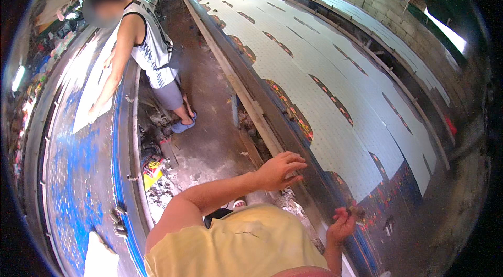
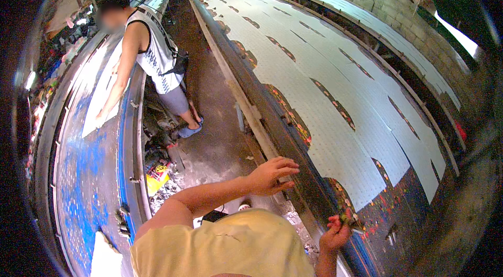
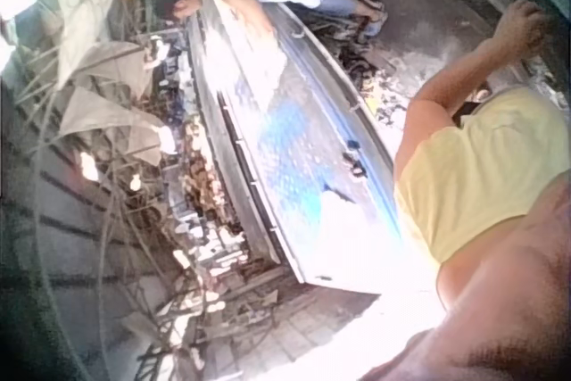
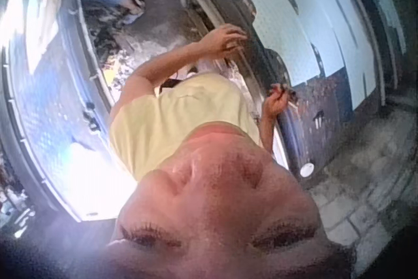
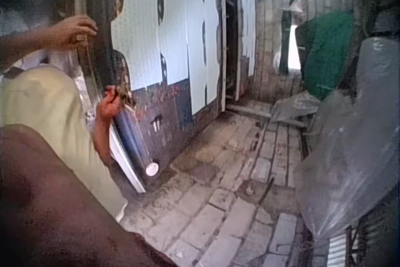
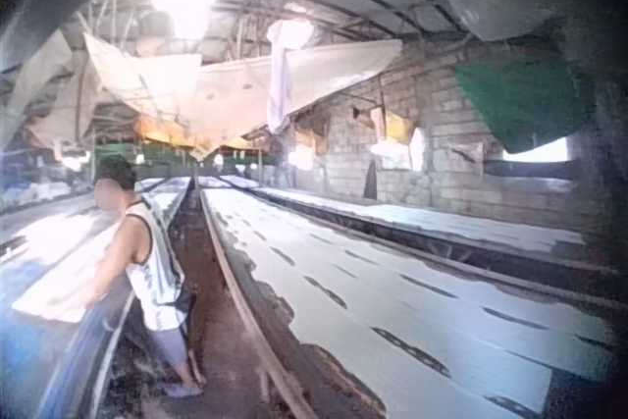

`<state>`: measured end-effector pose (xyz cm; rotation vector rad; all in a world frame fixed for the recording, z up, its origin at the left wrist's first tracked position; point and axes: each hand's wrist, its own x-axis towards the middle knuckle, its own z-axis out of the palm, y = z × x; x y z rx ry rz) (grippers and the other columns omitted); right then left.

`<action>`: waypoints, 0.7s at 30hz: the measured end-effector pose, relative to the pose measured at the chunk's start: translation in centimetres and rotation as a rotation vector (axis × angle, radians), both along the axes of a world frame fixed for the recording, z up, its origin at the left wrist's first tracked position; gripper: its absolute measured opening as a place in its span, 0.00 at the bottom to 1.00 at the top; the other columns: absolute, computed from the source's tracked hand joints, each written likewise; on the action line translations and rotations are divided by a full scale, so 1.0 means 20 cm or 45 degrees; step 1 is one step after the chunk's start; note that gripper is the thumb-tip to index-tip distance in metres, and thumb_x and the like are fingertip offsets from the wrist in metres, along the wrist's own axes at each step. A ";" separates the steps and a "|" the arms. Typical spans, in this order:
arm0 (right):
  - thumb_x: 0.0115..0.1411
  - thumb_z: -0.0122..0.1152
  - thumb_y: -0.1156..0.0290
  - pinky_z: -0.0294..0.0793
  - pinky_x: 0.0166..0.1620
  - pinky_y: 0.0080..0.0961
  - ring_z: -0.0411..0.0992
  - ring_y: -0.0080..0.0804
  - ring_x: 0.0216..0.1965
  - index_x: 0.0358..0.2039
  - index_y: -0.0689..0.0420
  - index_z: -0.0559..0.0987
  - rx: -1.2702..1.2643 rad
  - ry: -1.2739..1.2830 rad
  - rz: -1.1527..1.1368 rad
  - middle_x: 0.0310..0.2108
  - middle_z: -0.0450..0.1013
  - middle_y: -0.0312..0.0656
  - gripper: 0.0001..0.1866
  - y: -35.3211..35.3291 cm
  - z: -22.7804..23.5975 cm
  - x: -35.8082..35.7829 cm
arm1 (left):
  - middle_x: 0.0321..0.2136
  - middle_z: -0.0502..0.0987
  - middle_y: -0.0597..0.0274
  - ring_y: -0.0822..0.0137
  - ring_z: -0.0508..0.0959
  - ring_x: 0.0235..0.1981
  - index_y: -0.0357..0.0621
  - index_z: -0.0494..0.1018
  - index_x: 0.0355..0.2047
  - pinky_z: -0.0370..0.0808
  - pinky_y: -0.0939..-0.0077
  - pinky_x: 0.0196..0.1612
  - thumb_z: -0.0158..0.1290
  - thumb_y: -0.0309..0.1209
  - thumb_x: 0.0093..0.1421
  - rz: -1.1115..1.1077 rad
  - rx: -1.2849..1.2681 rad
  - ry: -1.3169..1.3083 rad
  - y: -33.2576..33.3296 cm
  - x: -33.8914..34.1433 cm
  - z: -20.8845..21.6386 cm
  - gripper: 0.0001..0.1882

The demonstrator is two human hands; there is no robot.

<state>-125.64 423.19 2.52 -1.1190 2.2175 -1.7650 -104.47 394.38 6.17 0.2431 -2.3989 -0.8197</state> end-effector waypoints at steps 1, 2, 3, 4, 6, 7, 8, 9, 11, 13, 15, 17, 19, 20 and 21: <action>0.81 0.52 0.64 0.78 0.36 0.29 0.74 0.26 0.30 0.77 0.62 0.71 0.017 0.044 0.061 0.34 0.81 0.38 0.28 -0.06 -0.01 0.02 | 0.65 0.79 0.47 0.42 0.77 0.67 0.44 0.78 0.63 0.75 0.43 0.69 0.67 0.37 0.70 0.024 0.055 -0.025 -0.01 0.06 -0.01 0.24; 0.81 0.52 0.63 0.78 0.37 0.30 0.74 0.26 0.30 0.76 0.63 0.72 0.029 0.088 0.115 0.33 0.82 0.38 0.28 -0.13 -0.02 0.04 | 0.64 0.80 0.47 0.42 0.77 0.66 0.45 0.78 0.63 0.75 0.43 0.68 0.67 0.37 0.70 -0.008 0.087 -0.055 -0.03 0.11 0.00 0.24; 0.82 0.52 0.63 0.78 0.37 0.30 0.75 0.26 0.30 0.75 0.63 0.73 0.042 0.127 0.171 0.33 0.82 0.37 0.28 -0.20 0.00 0.08 | 0.64 0.80 0.47 0.42 0.78 0.66 0.45 0.78 0.63 0.75 0.43 0.68 0.67 0.38 0.70 -0.038 0.120 -0.091 -0.03 0.16 0.01 0.24; 0.80 0.53 0.66 0.80 0.38 0.30 0.77 0.30 0.30 0.72 0.65 0.75 0.003 0.186 0.231 0.32 0.83 0.40 0.26 -0.28 0.02 0.12 | 0.63 0.80 0.47 0.42 0.78 0.66 0.45 0.79 0.62 0.75 0.43 0.68 0.67 0.38 0.70 -0.068 0.153 -0.127 -0.05 0.22 0.03 0.24; 0.77 0.55 0.69 0.81 0.39 0.34 0.80 0.34 0.31 0.70 0.65 0.77 -0.022 0.369 0.288 0.33 0.84 0.42 0.25 -0.42 0.06 0.19 | 0.65 0.79 0.47 0.42 0.76 0.68 0.45 0.78 0.64 0.74 0.44 0.70 0.67 0.41 0.71 -0.082 -0.005 -0.185 -0.10 0.31 0.08 0.26; 0.76 0.56 0.70 0.82 0.39 0.36 0.81 0.36 0.32 0.70 0.65 0.77 -0.028 0.461 0.314 0.33 0.84 0.43 0.25 -0.50 0.09 0.23 | 0.66 0.79 0.47 0.42 0.76 0.69 0.45 0.78 0.65 0.73 0.44 0.70 0.66 0.43 0.71 -0.092 -0.080 -0.213 -0.13 0.35 0.11 0.27; 0.74 0.57 0.72 0.83 0.40 0.40 0.82 0.42 0.33 0.67 0.65 0.79 -0.071 0.581 0.326 0.35 0.84 0.47 0.23 -0.59 0.14 0.27 | 0.66 0.79 0.46 0.41 0.75 0.70 0.44 0.78 0.65 0.72 0.44 0.71 0.65 0.44 0.71 -0.006 -0.155 -0.262 -0.15 0.40 0.14 0.27; 0.71 0.58 0.75 0.84 0.41 0.44 0.84 0.48 0.35 0.64 0.64 0.81 -0.116 0.703 0.324 0.37 0.85 0.50 0.22 -0.67 0.20 0.32 | 0.67 0.78 0.46 0.40 0.74 0.71 0.43 0.78 0.65 0.71 0.45 0.72 0.65 0.46 0.72 0.070 -0.235 -0.310 -0.18 0.45 0.17 0.28; 0.71 0.59 0.75 0.84 0.41 0.46 0.85 0.52 0.36 0.61 0.64 0.83 -0.179 0.789 0.356 0.39 0.85 0.52 0.20 -0.79 0.20 0.39 | 0.68 0.77 0.46 0.39 0.71 0.73 0.43 0.77 0.67 0.69 0.45 0.73 0.63 0.48 0.72 0.177 -0.316 -0.423 -0.24 0.55 0.19 0.30; 0.67 0.63 0.80 0.85 0.41 0.46 0.84 0.56 0.37 0.57 0.64 0.84 -0.179 0.655 0.489 0.40 0.84 0.55 0.18 -0.88 0.23 0.46 | 0.71 0.75 0.46 0.39 0.69 0.76 0.43 0.75 0.70 0.67 0.45 0.75 0.62 0.51 0.73 0.241 -0.318 -0.553 -0.30 0.65 0.19 0.33; 0.65 0.65 0.82 0.85 0.41 0.46 0.84 0.56 0.37 0.56 0.64 0.84 -0.194 0.568 0.602 0.40 0.84 0.55 0.18 -0.98 0.21 0.50 | 0.71 0.75 0.46 0.40 0.69 0.76 0.44 0.74 0.71 0.68 0.45 0.75 0.64 0.51 0.72 0.215 -0.262 -0.608 -0.36 0.75 0.16 0.35; 0.64 0.67 0.82 0.84 0.42 0.43 0.84 0.53 0.37 0.57 0.65 0.83 -0.216 0.613 0.568 0.38 0.82 0.55 0.19 -1.06 0.23 0.54 | 0.70 0.76 0.47 0.42 0.70 0.75 0.44 0.73 0.72 0.69 0.45 0.74 0.64 0.51 0.71 0.186 -0.192 -0.680 -0.40 0.83 0.15 0.36; 0.68 0.66 0.80 0.84 0.43 0.40 0.84 0.48 0.36 0.61 0.65 0.82 -0.239 0.608 0.512 0.37 0.82 0.53 0.21 -1.14 0.23 0.58 | 0.67 0.79 0.47 0.42 0.73 0.72 0.43 0.73 0.72 0.71 0.46 0.72 0.64 0.50 0.71 0.155 -0.107 -0.768 -0.43 0.89 0.14 0.37; 0.71 0.65 0.78 0.83 0.43 0.39 0.83 0.44 0.36 0.64 0.65 0.80 -0.334 0.398 0.457 0.37 0.82 0.51 0.22 -1.17 0.20 0.59 | 0.66 0.80 0.47 0.43 0.74 0.70 0.43 0.73 0.72 0.72 0.46 0.70 0.65 0.49 0.70 0.164 -0.084 -0.783 -0.44 0.92 0.13 0.36; 0.73 0.63 0.76 0.83 0.44 0.38 0.82 0.40 0.36 0.67 0.64 0.79 -0.423 0.188 0.394 0.37 0.82 0.48 0.23 -1.21 0.14 0.60 | 0.65 0.81 0.48 0.43 0.76 0.69 0.43 0.73 0.72 0.73 0.46 0.69 0.65 0.49 0.70 0.167 -0.062 -0.797 -0.44 0.94 0.10 0.36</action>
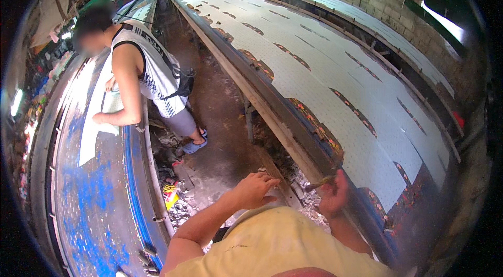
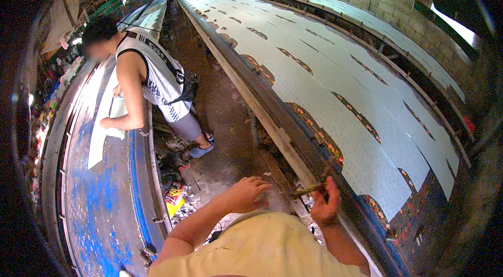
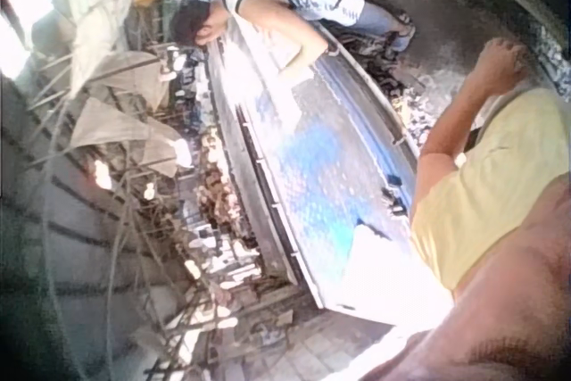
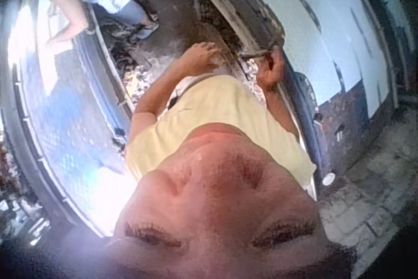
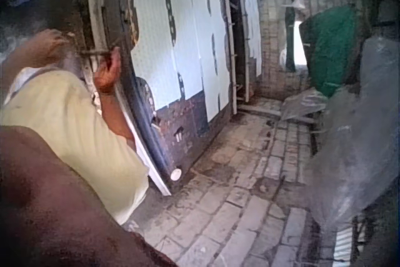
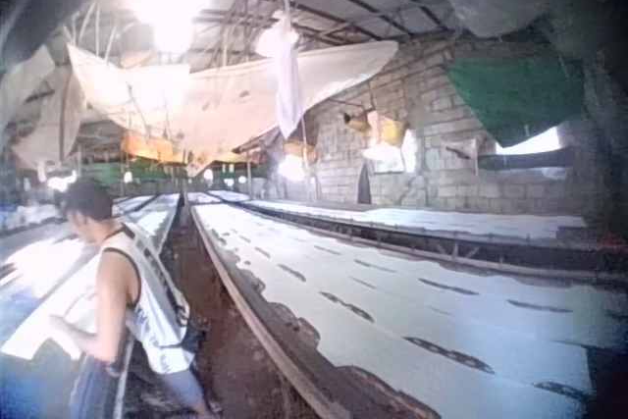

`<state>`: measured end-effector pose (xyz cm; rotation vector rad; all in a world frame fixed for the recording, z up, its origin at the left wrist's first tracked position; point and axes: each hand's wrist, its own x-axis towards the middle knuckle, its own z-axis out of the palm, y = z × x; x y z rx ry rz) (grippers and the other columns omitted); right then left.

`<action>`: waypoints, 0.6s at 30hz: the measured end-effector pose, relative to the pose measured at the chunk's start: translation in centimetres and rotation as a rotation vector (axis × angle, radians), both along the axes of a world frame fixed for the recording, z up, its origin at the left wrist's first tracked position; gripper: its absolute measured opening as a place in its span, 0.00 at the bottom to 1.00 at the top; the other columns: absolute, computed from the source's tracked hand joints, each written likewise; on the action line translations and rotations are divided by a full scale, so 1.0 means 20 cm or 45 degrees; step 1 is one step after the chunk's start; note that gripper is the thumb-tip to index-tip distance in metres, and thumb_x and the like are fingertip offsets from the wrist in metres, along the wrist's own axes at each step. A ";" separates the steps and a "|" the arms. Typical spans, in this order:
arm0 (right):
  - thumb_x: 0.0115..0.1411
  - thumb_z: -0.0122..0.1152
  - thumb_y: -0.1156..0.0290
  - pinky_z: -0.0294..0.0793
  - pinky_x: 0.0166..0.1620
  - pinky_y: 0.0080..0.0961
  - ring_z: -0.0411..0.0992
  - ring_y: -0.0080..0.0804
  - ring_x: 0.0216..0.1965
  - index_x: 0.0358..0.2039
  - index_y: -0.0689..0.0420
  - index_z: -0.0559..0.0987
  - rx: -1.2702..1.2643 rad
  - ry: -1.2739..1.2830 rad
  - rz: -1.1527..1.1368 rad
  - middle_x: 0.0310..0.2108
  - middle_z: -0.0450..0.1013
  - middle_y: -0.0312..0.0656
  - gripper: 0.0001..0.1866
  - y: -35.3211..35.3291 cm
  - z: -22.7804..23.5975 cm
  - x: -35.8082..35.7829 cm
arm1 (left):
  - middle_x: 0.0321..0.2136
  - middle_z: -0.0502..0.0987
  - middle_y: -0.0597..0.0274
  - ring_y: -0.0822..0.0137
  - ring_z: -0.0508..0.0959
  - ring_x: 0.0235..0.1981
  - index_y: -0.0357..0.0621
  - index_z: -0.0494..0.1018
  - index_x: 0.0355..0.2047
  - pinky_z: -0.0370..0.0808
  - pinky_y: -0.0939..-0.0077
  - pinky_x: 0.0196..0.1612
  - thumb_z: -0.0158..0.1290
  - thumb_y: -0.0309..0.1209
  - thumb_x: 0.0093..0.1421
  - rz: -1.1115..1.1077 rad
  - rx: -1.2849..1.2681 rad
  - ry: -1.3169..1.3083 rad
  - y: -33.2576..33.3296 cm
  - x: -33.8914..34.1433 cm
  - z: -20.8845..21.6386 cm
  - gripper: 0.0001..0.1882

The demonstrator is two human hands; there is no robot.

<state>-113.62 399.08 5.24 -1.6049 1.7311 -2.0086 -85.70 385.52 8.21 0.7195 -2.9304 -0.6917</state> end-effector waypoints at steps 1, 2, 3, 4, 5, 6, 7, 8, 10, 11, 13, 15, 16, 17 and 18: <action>0.76 0.62 0.74 0.82 0.45 0.37 0.81 0.36 0.35 0.69 0.64 0.77 -0.056 -0.228 -0.021 0.37 0.81 0.46 0.24 -0.04 -0.05 -0.01 | 0.64 0.81 0.48 0.44 0.77 0.67 0.43 0.74 0.72 0.74 0.46 0.68 0.66 0.48 0.69 0.012 0.021 -0.014 -0.02 0.00 -0.01 0.36; 0.78 0.60 0.70 0.82 0.44 0.35 0.80 0.33 0.35 0.71 0.64 0.76 -0.021 -0.204 0.015 0.37 0.81 0.44 0.25 -0.09 -0.06 -0.04 | 0.63 0.82 0.48 0.44 0.77 0.66 0.43 0.74 0.71 0.74 0.47 0.67 0.66 0.48 0.69 0.007 0.041 -0.015 -0.03 0.00 -0.02 0.36; 0.79 0.59 0.67 0.81 0.44 0.33 0.78 0.30 0.34 0.73 0.63 0.75 0.014 -0.180 0.053 0.37 0.81 0.42 0.26 -0.15 -0.05 -0.12 | 0.62 0.82 0.48 0.44 0.78 0.65 0.43 0.74 0.71 0.75 0.47 0.66 0.66 0.48 0.69 0.004 0.061 -0.015 -0.04 0.00 -0.02 0.36; 0.81 0.57 0.63 0.80 0.44 0.31 0.77 0.27 0.34 0.75 0.63 0.73 0.046 -0.161 0.097 0.37 0.80 0.40 0.27 -0.22 -0.04 -0.18 | 0.62 0.82 0.48 0.44 0.79 0.64 0.43 0.75 0.70 0.75 0.47 0.65 0.66 0.48 0.68 0.007 0.076 -0.022 -0.05 0.00 -0.02 0.36; 0.82 0.56 0.59 0.80 0.43 0.28 0.76 0.26 0.33 0.75 0.63 0.73 0.120 -0.051 0.102 0.35 0.80 0.38 0.28 -0.28 -0.03 -0.23 | 0.61 0.82 0.46 0.43 0.79 0.63 0.43 0.74 0.71 0.76 0.47 0.65 0.65 0.48 0.69 0.003 0.094 -0.023 -0.07 -0.01 -0.04 0.36; 0.82 0.56 0.59 0.79 0.42 0.28 0.76 0.26 0.33 0.75 0.62 0.73 0.173 -0.123 0.106 0.35 0.79 0.38 0.29 -0.34 -0.02 -0.21 | 0.60 0.82 0.44 0.42 0.79 0.63 0.43 0.74 0.71 0.76 0.47 0.65 0.65 0.49 0.70 0.003 0.105 -0.032 -0.08 -0.02 -0.06 0.35; 0.82 0.56 0.58 0.79 0.41 0.28 0.75 0.26 0.32 0.75 0.62 0.73 0.228 -0.194 0.111 0.34 0.79 0.38 0.29 -0.40 -0.01 -0.20 | 0.59 0.82 0.43 0.41 0.80 0.62 0.43 0.73 0.72 0.76 0.46 0.65 0.64 0.49 0.71 0.003 0.116 -0.040 -0.11 -0.02 -0.07 0.35; 0.82 0.56 0.58 0.79 0.41 0.27 0.75 0.26 0.32 0.75 0.61 0.72 0.296 -0.268 0.115 0.34 0.79 0.37 0.29 -0.44 0.00 -0.18 | 0.58 0.83 0.43 0.41 0.80 0.62 0.43 0.73 0.72 0.77 0.47 0.65 0.63 0.48 0.72 0.016 0.111 -0.040 -0.13 -0.01 -0.09 0.35; 0.82 0.57 0.61 0.78 0.38 0.31 0.75 0.27 0.33 0.68 0.60 0.77 0.248 -0.149 0.201 0.36 0.79 0.39 0.21 -0.58 0.01 -0.18 | 0.55 0.84 0.45 0.41 0.81 0.60 0.43 0.73 0.72 0.78 0.48 0.64 0.62 0.48 0.72 0.043 0.101 -0.037 -0.18 0.00 -0.13 0.34; 0.82 0.58 0.62 0.78 0.38 0.32 0.75 0.28 0.33 0.64 0.59 0.78 0.207 -0.056 0.241 0.37 0.80 0.40 0.18 -0.66 0.00 -0.18 | 0.56 0.84 0.45 0.41 0.81 0.60 0.43 0.73 0.72 0.78 0.48 0.64 0.62 0.47 0.73 0.071 0.127 -0.058 -0.22 0.02 -0.13 0.34; 0.80 0.60 0.67 0.79 0.41 0.38 0.78 0.37 0.36 0.50 0.58 0.78 0.227 0.211 0.257 0.39 0.80 0.44 0.08 -0.79 0.02 -0.22 | 0.57 0.84 0.45 0.41 0.82 0.60 0.44 0.73 0.72 0.78 0.47 0.63 0.62 0.47 0.73 0.128 0.180 -0.098 -0.32 0.05 -0.12 0.33; 0.79 0.61 0.69 0.79 0.44 0.41 0.78 0.42 0.38 0.49 0.58 0.77 0.193 0.237 0.316 0.39 0.80 0.45 0.06 -0.96 0.00 -0.25 | 0.57 0.84 0.44 0.41 0.82 0.60 0.44 0.74 0.71 0.78 0.47 0.64 0.62 0.47 0.73 0.198 0.142 -0.107 -0.44 0.07 -0.09 0.33; 0.78 0.61 0.70 0.79 0.46 0.42 0.78 0.44 0.39 0.48 0.58 0.77 0.175 0.251 0.342 0.39 0.80 0.46 0.05 -1.05 -0.02 -0.26 | 0.58 0.84 0.44 0.41 0.82 0.60 0.44 0.74 0.71 0.78 0.46 0.64 0.62 0.47 0.73 0.230 0.123 -0.110 -0.50 0.08 -0.07 0.32; 0.77 0.62 0.72 0.79 0.48 0.43 0.78 0.45 0.40 0.49 0.59 0.77 0.115 0.218 0.382 0.40 0.80 0.47 0.05 -1.14 -0.02 -0.25 | 0.58 0.84 0.43 0.41 0.82 0.60 0.43 0.74 0.71 0.78 0.46 0.64 0.61 0.46 0.73 0.252 0.143 -0.149 -0.56 0.09 -0.03 0.32; 0.77 0.62 0.73 0.79 0.48 0.43 0.78 0.45 0.41 0.49 0.59 0.77 0.049 0.242 0.364 0.40 0.80 0.47 0.05 -1.23 -0.01 -0.24 | 0.58 0.84 0.43 0.41 0.82 0.60 0.43 0.74 0.71 0.78 0.46 0.64 0.61 0.46 0.74 0.273 0.163 -0.187 -0.61 0.08 0.01 0.32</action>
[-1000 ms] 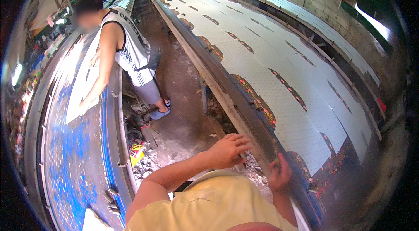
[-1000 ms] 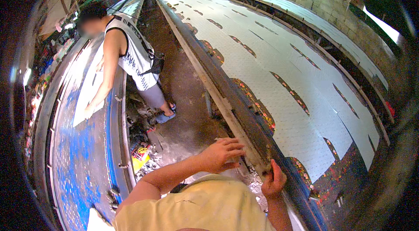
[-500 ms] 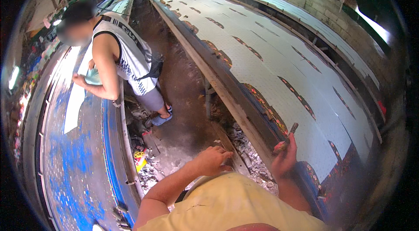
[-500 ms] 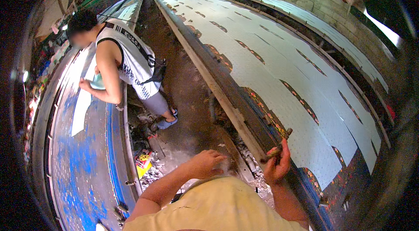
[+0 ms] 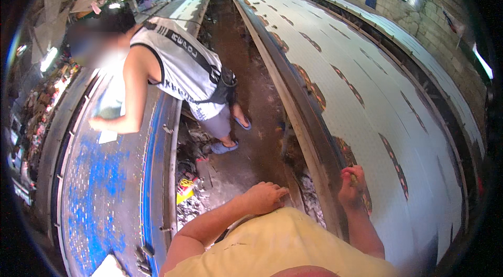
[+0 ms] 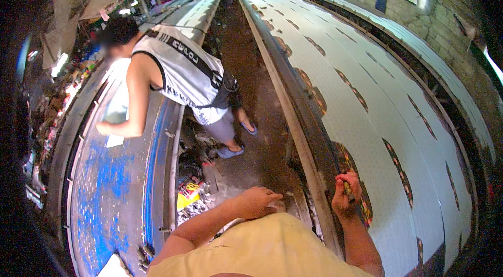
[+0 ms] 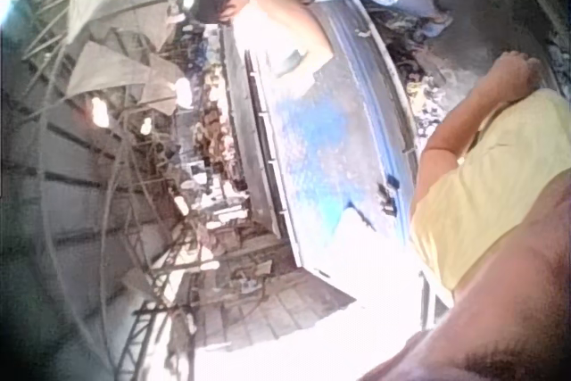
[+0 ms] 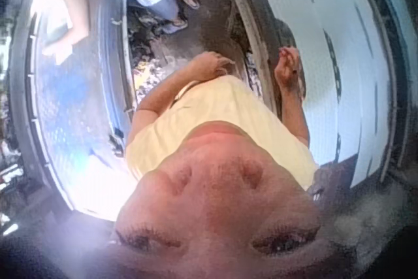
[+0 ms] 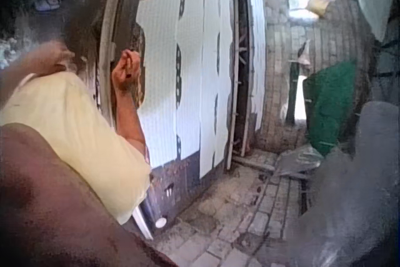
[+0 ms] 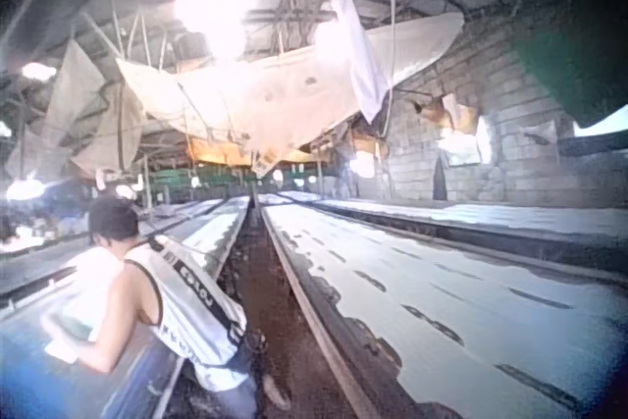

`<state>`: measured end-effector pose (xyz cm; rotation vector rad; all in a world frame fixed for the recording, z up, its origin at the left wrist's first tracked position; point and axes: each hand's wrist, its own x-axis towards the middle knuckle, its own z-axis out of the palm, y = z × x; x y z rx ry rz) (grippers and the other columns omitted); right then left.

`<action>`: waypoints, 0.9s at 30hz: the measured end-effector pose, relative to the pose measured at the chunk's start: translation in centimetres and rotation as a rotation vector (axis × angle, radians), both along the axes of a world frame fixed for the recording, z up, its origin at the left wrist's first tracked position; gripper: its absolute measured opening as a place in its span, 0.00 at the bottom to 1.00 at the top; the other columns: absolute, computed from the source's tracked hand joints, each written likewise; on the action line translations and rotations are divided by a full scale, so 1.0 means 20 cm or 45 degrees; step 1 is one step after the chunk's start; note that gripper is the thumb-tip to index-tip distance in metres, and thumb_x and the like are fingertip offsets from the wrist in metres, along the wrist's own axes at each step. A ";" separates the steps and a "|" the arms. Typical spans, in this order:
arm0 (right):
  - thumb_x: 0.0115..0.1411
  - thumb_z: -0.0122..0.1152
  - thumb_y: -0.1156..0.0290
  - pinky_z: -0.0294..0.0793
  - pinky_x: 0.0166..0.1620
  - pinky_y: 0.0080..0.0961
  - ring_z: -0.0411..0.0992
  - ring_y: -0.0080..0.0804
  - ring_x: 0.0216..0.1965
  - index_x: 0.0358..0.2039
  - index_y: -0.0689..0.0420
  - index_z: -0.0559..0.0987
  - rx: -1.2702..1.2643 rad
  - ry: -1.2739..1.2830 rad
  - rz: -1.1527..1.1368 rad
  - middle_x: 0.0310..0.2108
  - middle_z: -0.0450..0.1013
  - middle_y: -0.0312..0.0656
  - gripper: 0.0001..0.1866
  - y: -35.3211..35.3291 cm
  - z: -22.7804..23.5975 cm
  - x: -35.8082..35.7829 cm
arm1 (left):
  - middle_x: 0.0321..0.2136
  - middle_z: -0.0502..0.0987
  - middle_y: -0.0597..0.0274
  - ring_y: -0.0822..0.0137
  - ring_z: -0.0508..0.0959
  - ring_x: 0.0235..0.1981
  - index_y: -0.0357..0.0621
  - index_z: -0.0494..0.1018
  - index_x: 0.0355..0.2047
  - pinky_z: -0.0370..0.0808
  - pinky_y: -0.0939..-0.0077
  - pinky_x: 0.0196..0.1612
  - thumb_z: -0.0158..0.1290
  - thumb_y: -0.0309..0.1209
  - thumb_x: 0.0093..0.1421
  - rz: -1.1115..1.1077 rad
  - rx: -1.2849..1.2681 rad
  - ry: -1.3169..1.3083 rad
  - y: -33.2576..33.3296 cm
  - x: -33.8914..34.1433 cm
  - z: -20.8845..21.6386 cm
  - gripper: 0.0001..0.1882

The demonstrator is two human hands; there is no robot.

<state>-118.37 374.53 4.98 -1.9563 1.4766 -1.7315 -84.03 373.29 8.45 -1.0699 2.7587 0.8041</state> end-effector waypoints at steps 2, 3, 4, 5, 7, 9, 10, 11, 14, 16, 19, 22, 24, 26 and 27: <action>0.77 0.63 0.74 0.79 0.48 0.43 0.78 0.46 0.41 0.49 0.59 0.78 -0.118 0.025 -0.039 0.40 0.81 0.48 0.05 -0.13 0.02 0.02 | 0.56 0.84 0.44 0.42 0.82 0.59 0.44 0.74 0.71 0.78 0.47 0.63 0.61 0.45 0.74 0.015 0.000 -0.014 -0.11 0.01 0.01 0.30; 0.74 0.63 0.77 0.80 0.48 0.42 0.78 0.47 0.41 0.49 0.59 0.79 -0.145 -0.015 -0.005 0.41 0.81 0.50 0.06 -0.20 0.00 0.03 | 0.54 0.85 0.46 0.43 0.83 0.58 0.45 0.74 0.71 0.79 0.48 0.62 0.61 0.44 0.74 0.009 -0.024 0.008 -0.17 0.02 -0.02 0.30; 0.73 0.63 0.78 0.79 0.48 0.41 0.79 0.47 0.40 0.49 0.60 0.80 -0.091 0.059 0.006 0.41 0.81 0.51 0.06 -0.28 -0.02 0.04 | 0.53 0.86 0.48 0.44 0.84 0.57 0.46 0.74 0.70 0.79 0.49 0.60 0.60 0.44 0.73 0.000 -0.047 0.029 -0.23 0.03 -0.03 0.29; 0.72 0.64 0.78 0.79 0.47 0.40 0.79 0.46 0.40 0.49 0.60 0.81 -0.024 0.146 0.008 0.41 0.81 0.51 0.07 -0.35 -0.06 0.02 | 0.53 0.85 0.48 0.44 0.84 0.57 0.46 0.74 0.71 0.79 0.49 0.61 0.60 0.43 0.74 0.004 -0.045 0.019 -0.27 0.01 -0.04 0.29; 0.69 0.66 0.78 0.77 0.43 0.39 0.78 0.46 0.38 0.48 0.60 0.83 0.245 0.140 0.086 0.43 0.82 0.53 0.08 -0.45 -0.16 0.00 | 0.53 0.85 0.48 0.44 0.84 0.57 0.47 0.74 0.71 0.79 0.49 0.61 0.60 0.43 0.74 0.003 -0.044 -0.004 -0.38 -0.03 -0.03 0.29; 0.69 0.67 0.78 0.78 0.42 0.39 0.80 0.47 0.38 0.48 0.60 0.84 0.650 0.075 0.065 0.45 0.83 0.53 0.08 -0.46 -0.21 -0.02 | 0.54 0.85 0.48 0.44 0.84 0.57 0.46 0.74 0.71 0.79 0.49 0.61 0.60 0.42 0.74 -0.045 -0.035 0.032 -0.46 -0.08 -0.06 0.29; 0.69 0.67 0.77 0.78 0.41 0.39 0.81 0.47 0.38 0.48 0.60 0.84 0.851 0.036 0.052 0.46 0.83 0.53 0.08 -0.47 -0.24 -0.03 | 0.54 0.85 0.48 0.44 0.84 0.57 0.46 0.74 0.71 0.79 0.49 0.61 0.60 0.42 0.74 -0.071 -0.031 0.049 -0.51 -0.09 -0.07 0.29; 0.70 0.68 0.74 0.80 0.40 0.39 0.83 0.48 0.37 0.50 0.57 0.84 0.693 0.152 0.002 0.43 0.85 0.50 0.10 -0.47 -0.27 -0.04 | 0.54 0.85 0.48 0.44 0.84 0.57 0.46 0.74 0.71 0.79 0.49 0.62 0.60 0.42 0.74 -0.069 -0.026 0.039 -0.54 -0.11 -0.09 0.29; 0.70 0.70 0.71 0.82 0.39 0.40 0.85 0.49 0.38 0.53 0.56 0.84 0.252 0.135 0.045 0.43 0.85 0.50 0.12 -0.57 -0.25 -0.05 | 0.54 0.85 0.47 0.44 0.84 0.56 0.45 0.74 0.70 0.78 0.48 0.61 0.61 0.41 0.73 -0.108 0.010 0.046 -0.64 -0.17 -0.12 0.29; 0.68 0.71 0.73 0.84 0.46 0.43 0.85 0.52 0.44 0.55 0.56 0.84 0.517 0.110 0.033 0.47 0.85 0.50 0.16 -0.55 -0.23 -0.06 | 0.54 0.85 0.46 0.43 0.84 0.55 0.45 0.75 0.69 0.78 0.47 0.60 0.62 0.40 0.72 -0.169 0.049 0.078 -0.71 -0.20 -0.10 0.29; 0.65 0.72 0.78 0.85 0.52 0.45 0.85 0.55 0.49 0.57 0.57 0.83 0.742 0.185 -0.021 0.50 0.85 0.52 0.19 -0.57 -0.17 -0.04 | 0.52 0.85 0.45 0.42 0.84 0.53 0.45 0.76 0.67 0.79 0.45 0.58 0.63 0.38 0.70 -0.278 0.038 0.235 -0.81 -0.22 -0.17 0.28; 0.63 0.72 0.80 0.85 0.54 0.47 0.85 0.55 0.50 0.60 0.56 0.82 0.471 0.307 -0.123 0.51 0.84 0.53 0.24 -0.60 -0.16 -0.02 | 0.52 0.85 0.45 0.41 0.84 0.52 0.44 0.78 0.65 0.79 0.46 0.58 0.64 0.38 0.67 -0.367 0.146 0.217 -0.93 -0.29 -0.05 0.27; 0.62 0.72 0.81 0.84 0.55 0.48 0.85 0.55 0.51 0.61 0.57 0.81 0.459 0.427 -0.215 0.52 0.84 0.53 0.26 -0.59 -0.12 0.01 | 0.57 0.83 0.46 0.41 0.82 0.59 0.43 0.78 0.64 0.78 0.47 0.63 0.65 0.40 0.67 -0.412 0.098 0.335 -1.01 -0.33 -0.10 0.28; 0.62 0.72 0.82 0.83 0.56 0.49 0.85 0.55 0.52 0.61 0.57 0.80 0.575 0.232 -0.256 0.52 0.84 0.53 0.26 -0.60 -0.12 0.06 | 0.60 0.82 0.46 0.43 0.79 0.64 0.43 0.77 0.66 0.75 0.46 0.68 0.66 0.42 0.68 -0.423 -0.095 0.646 -1.07 -0.35 -0.17 0.30; 0.62 0.71 0.82 0.83 0.57 0.49 0.84 0.55 0.52 0.61 0.58 0.79 0.618 0.133 -0.288 0.52 0.84 0.53 0.26 -0.59 -0.13 0.09 | 0.62 0.81 0.47 0.44 0.77 0.66 0.43 0.77 0.67 0.72 0.44 0.71 0.66 0.44 0.67 -0.456 -0.185 0.553 -1.10 -0.36 -0.17 0.31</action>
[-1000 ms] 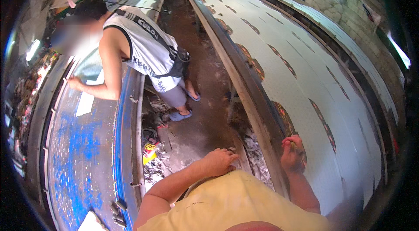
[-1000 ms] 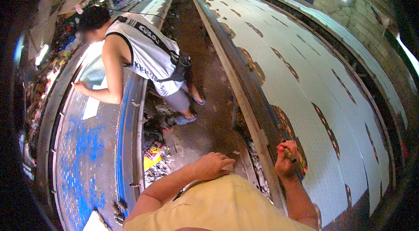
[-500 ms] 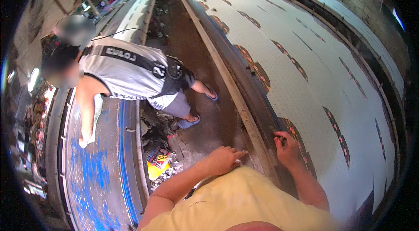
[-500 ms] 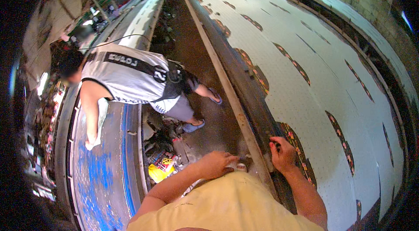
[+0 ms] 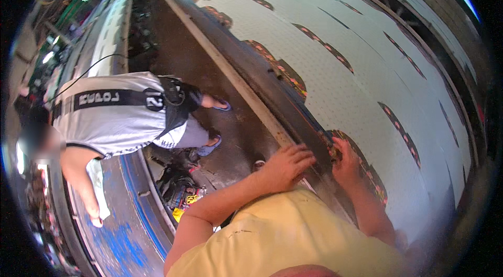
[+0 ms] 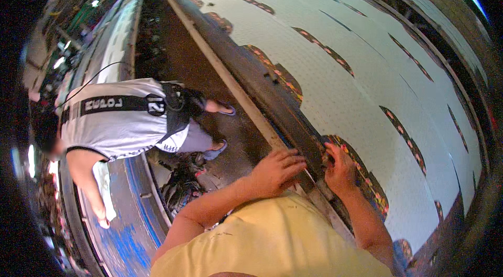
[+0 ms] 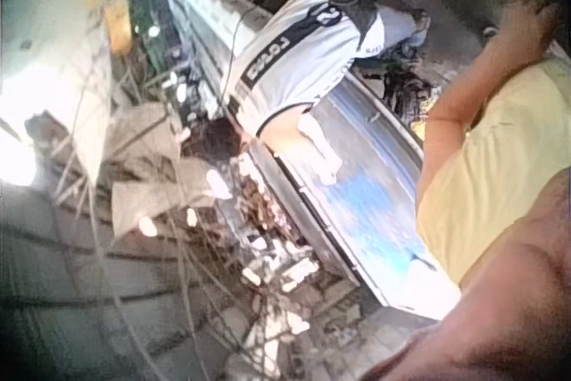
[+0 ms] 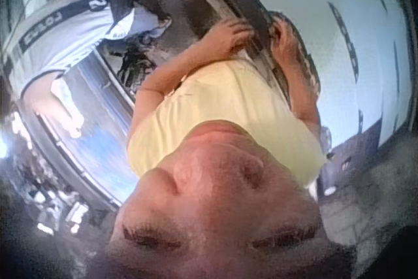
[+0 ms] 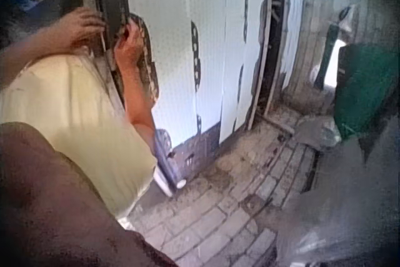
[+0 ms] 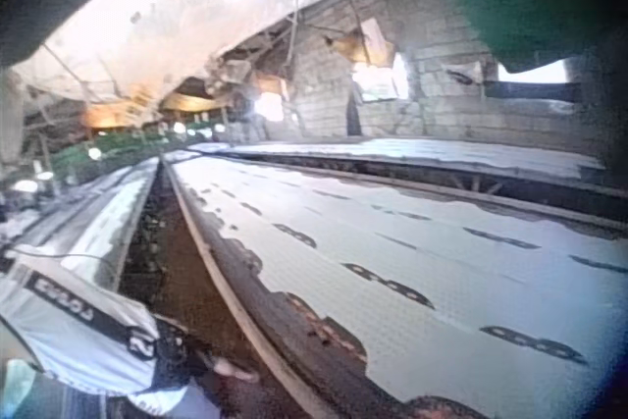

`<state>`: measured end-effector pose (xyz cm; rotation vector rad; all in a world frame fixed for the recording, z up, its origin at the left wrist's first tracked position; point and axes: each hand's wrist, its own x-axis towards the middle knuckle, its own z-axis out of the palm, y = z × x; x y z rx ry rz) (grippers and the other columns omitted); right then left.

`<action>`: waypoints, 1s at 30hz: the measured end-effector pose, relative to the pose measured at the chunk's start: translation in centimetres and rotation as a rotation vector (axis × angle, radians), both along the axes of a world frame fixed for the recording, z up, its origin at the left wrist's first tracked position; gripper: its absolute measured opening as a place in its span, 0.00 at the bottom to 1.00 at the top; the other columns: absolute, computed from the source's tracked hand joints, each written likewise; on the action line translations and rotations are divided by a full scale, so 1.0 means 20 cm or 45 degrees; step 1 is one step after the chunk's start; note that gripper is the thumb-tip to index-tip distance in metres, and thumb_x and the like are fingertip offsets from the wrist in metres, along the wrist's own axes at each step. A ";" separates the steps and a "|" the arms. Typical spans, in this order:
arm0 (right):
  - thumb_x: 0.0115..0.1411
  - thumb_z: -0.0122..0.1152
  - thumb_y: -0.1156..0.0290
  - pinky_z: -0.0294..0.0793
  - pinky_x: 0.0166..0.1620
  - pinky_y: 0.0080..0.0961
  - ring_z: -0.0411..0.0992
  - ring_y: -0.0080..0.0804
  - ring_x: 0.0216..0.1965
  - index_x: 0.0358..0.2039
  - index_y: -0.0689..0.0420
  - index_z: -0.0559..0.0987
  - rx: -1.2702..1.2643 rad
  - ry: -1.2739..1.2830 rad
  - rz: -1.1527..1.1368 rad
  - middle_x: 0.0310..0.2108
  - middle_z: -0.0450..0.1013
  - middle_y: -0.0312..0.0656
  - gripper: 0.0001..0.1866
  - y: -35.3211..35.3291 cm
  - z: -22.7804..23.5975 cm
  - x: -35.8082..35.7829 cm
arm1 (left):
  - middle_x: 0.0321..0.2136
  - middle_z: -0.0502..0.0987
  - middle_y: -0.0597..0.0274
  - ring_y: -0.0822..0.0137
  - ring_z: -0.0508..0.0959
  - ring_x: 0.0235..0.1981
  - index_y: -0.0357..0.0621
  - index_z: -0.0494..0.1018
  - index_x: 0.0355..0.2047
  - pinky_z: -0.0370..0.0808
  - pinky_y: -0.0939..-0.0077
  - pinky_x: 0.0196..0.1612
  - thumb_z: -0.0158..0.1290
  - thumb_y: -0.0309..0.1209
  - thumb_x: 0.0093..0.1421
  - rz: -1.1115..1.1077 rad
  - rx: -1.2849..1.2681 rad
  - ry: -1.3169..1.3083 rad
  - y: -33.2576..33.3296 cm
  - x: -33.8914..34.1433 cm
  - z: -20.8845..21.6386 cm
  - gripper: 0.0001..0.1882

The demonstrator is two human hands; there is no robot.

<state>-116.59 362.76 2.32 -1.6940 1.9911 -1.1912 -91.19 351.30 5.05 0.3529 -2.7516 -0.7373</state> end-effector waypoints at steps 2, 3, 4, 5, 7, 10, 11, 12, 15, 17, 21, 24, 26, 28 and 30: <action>0.62 0.71 0.82 0.83 0.55 0.49 0.84 0.55 0.51 0.59 0.59 0.80 -0.098 0.096 -0.054 0.51 0.84 0.51 0.24 0.05 -0.03 0.05 | 0.66 0.79 0.48 0.45 0.74 0.71 0.44 0.76 0.68 0.66 0.40 0.76 0.67 0.48 0.67 0.003 -0.251 -0.140 -0.09 0.00 0.02 0.35; 0.63 0.71 0.82 0.83 0.55 0.49 0.84 0.55 0.50 0.58 0.59 0.80 -0.162 0.147 -0.074 0.50 0.84 0.51 0.23 0.06 -0.03 0.07 | 0.67 0.78 0.48 0.45 0.73 0.72 0.44 0.75 0.69 0.64 0.38 0.77 0.67 0.49 0.67 -0.058 -0.191 -0.201 -0.13 0.00 0.03 0.36; 0.63 0.72 0.82 0.83 0.51 0.47 0.84 0.55 0.47 0.56 0.59 0.80 -0.242 0.285 -0.131 0.49 0.84 0.50 0.21 0.09 -0.01 0.09 | 0.68 0.77 0.48 0.45 0.71 0.73 0.44 0.75 0.70 0.61 0.37 0.78 0.68 0.50 0.66 -0.120 -0.131 -0.263 -0.16 0.00 0.03 0.38; 0.63 0.72 0.81 0.84 0.50 0.47 0.84 0.55 0.47 0.56 0.59 0.80 -0.279 0.269 -0.169 0.48 0.84 0.50 0.21 0.10 -0.02 0.11 | 0.69 0.77 0.49 0.45 0.70 0.75 0.44 0.74 0.71 0.59 0.36 0.79 0.68 0.52 0.66 -0.181 -0.074 -0.318 -0.19 -0.01 0.03 0.40; 0.64 0.72 0.80 0.84 0.48 0.46 0.84 0.54 0.45 0.56 0.58 0.81 -0.356 0.225 -0.243 0.47 0.84 0.51 0.20 0.14 -0.09 0.15 | 0.70 0.75 0.48 0.43 0.69 0.75 0.43 0.73 0.71 0.60 0.35 0.79 0.68 0.52 0.65 -0.247 -0.113 -0.272 -0.24 -0.01 0.03 0.41; 0.65 0.71 0.79 0.84 0.48 0.46 0.85 0.54 0.45 0.55 0.57 0.82 0.433 -0.024 -0.353 0.44 0.83 0.53 0.18 0.16 0.01 0.24 | 0.71 0.73 0.46 0.40 0.68 0.76 0.43 0.72 0.72 0.60 0.35 0.79 0.69 0.51 0.64 -0.313 -0.207 -0.259 -0.31 -0.01 0.00 0.42; 0.66 0.70 0.79 0.83 0.47 0.46 0.84 0.54 0.45 0.55 0.57 0.83 0.234 0.046 -0.420 0.43 0.83 0.53 0.17 0.19 -0.01 0.28 | 0.72 0.73 0.45 0.40 0.67 0.76 0.43 0.72 0.73 0.60 0.35 0.79 0.70 0.51 0.64 -0.338 -0.251 -0.261 -0.32 -0.02 0.00 0.43; 0.66 0.69 0.79 0.83 0.46 0.46 0.84 0.54 0.44 0.55 0.57 0.83 0.041 0.129 -0.484 0.43 0.83 0.54 0.17 0.22 -0.05 0.31 | 0.72 0.72 0.45 0.39 0.67 0.76 0.42 0.72 0.73 0.60 0.35 0.79 0.70 0.50 0.63 -0.361 -0.260 -0.247 -0.33 -0.03 -0.02 0.43; 0.67 0.68 0.79 0.81 0.46 0.49 0.83 0.55 0.42 0.53 0.57 0.84 -0.135 0.158 -0.690 0.41 0.83 0.54 0.15 0.30 -0.05 0.40 | 0.73 0.70 0.44 0.38 0.66 0.77 0.40 0.70 0.73 0.60 0.35 0.79 0.71 0.49 0.62 -0.421 -0.293 -0.208 -0.33 -0.06 -0.06 0.44; 0.67 0.68 0.77 0.80 0.47 0.51 0.82 0.56 0.41 0.52 0.57 0.84 -0.041 0.232 -0.750 0.41 0.83 0.53 0.14 0.36 -0.06 0.42 | 0.75 0.69 0.44 0.37 0.65 0.78 0.38 0.70 0.73 0.60 0.37 0.80 0.71 0.48 0.62 -0.455 -0.329 -0.169 -0.31 -0.08 -0.08 0.45; 0.68 0.68 0.71 0.77 0.53 0.54 0.80 0.56 0.44 0.51 0.58 0.84 0.050 0.474 -0.826 0.41 0.83 0.51 0.12 0.52 -0.16 0.40 | 0.79 0.63 0.43 0.36 0.62 0.80 0.35 0.66 0.75 0.59 0.39 0.81 0.72 0.48 0.60 -0.508 -0.283 -0.004 -0.21 -0.15 -0.09 0.50; 0.68 0.69 0.70 0.78 0.51 0.55 0.80 0.56 0.43 0.51 0.58 0.83 -0.014 0.599 -0.844 0.41 0.83 0.50 0.13 0.55 -0.24 0.41 | 0.82 0.57 0.43 0.35 0.58 0.81 0.37 0.61 0.79 0.58 0.37 0.81 0.74 0.49 0.58 -0.523 -0.316 0.103 -0.20 -0.17 -0.16 0.56; 0.69 0.69 0.68 0.79 0.49 0.55 0.80 0.57 0.40 0.51 0.58 0.83 -0.231 0.642 -0.913 0.39 0.83 0.50 0.14 0.57 -0.31 0.41 | 0.83 0.55 0.43 0.33 0.56 0.82 0.40 0.61 0.80 0.58 0.35 0.81 0.74 0.50 0.57 -0.516 -0.335 0.153 -0.17 -0.17 -0.20 0.57; 0.69 0.68 0.69 0.79 0.45 0.57 0.81 0.60 0.39 0.52 0.57 0.82 0.024 0.522 -0.945 0.35 0.82 0.52 0.13 0.59 -0.38 0.40 | 0.84 0.53 0.43 0.31 0.53 0.83 0.45 0.62 0.80 0.56 0.32 0.81 0.75 0.52 0.55 -0.520 -0.308 0.233 -0.14 -0.20 -0.27 0.58; 0.70 0.70 0.64 0.82 0.41 0.54 0.82 0.60 0.33 0.53 0.59 0.82 0.192 0.593 -0.988 0.33 0.84 0.52 0.16 0.61 -0.47 0.36 | 0.84 0.52 0.44 0.31 0.53 0.83 0.45 0.63 0.80 0.56 0.32 0.81 0.75 0.52 0.56 -0.549 -0.357 0.342 -0.12 -0.19 -0.36 0.56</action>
